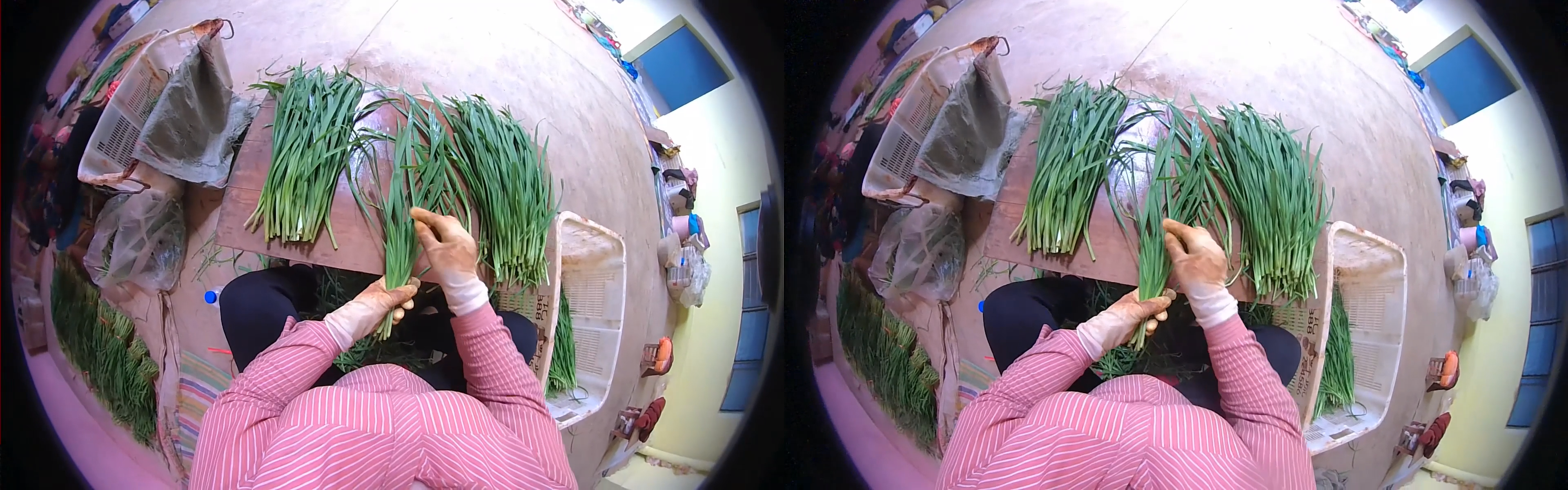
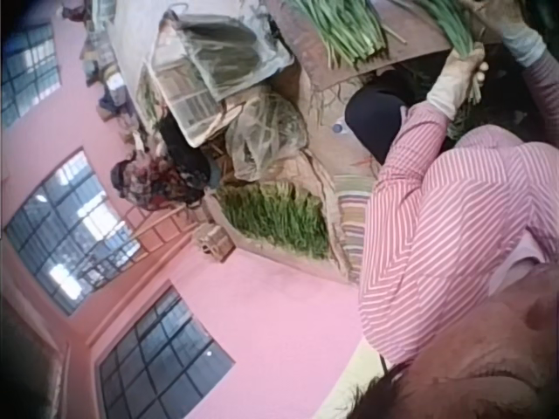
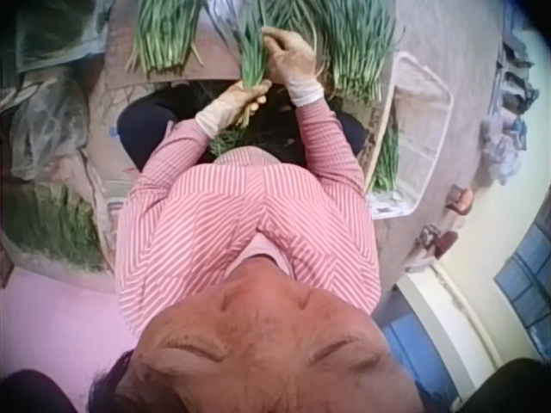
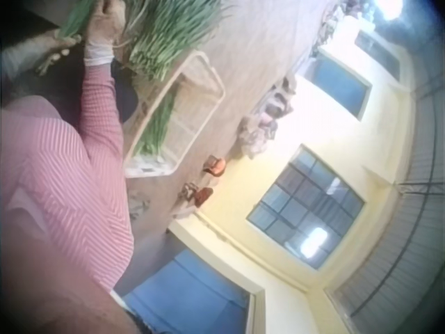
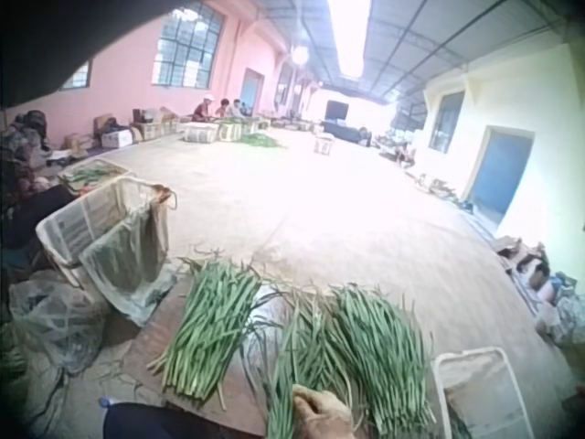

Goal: The person sorts chives by hand, picking through bunches to remove individual stalks before gathering them into bundles and placing them into a plastic crate.

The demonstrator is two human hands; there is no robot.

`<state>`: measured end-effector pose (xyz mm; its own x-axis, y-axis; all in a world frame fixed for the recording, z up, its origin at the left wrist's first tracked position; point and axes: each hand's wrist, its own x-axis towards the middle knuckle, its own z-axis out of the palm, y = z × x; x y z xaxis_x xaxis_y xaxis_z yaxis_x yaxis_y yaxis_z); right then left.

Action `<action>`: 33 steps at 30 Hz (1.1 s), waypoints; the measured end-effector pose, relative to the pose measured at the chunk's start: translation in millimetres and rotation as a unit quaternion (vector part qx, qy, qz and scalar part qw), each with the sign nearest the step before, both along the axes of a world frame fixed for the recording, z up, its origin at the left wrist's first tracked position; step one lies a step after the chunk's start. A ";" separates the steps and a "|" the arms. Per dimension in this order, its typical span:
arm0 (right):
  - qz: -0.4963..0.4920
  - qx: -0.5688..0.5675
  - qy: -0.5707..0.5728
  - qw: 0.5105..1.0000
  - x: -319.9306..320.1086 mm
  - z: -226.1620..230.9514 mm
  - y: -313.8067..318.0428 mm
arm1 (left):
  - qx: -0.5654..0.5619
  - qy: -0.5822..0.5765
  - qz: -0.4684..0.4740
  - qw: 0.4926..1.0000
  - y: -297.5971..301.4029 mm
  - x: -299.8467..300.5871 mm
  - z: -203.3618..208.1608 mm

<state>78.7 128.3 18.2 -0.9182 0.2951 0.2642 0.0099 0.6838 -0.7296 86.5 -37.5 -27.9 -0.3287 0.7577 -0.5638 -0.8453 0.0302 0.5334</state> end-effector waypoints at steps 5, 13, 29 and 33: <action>-0.027 0.038 -0.292 0.955 -37.0 -16.0 15.3 | 0.022 0.037 -0.005 0.999 5.1 3.1 -7.3; -0.065 -0.351 -0.297 0.886 -24.4 17.8 25.0 | -0.034 0.040 -0.002 0.999 0.0 -0.5 10.6; 0.061 -0.052 -0.025 0.996 26.7 52.8 -2.7 | -0.011 0.034 0.001 0.999 3.6 -5.6 7.6; 0.104 0.012 -0.029 0.994 34.5 60.8 -17.1 | -0.022 0.030 0.014 0.999 1.6 -4.8 6.7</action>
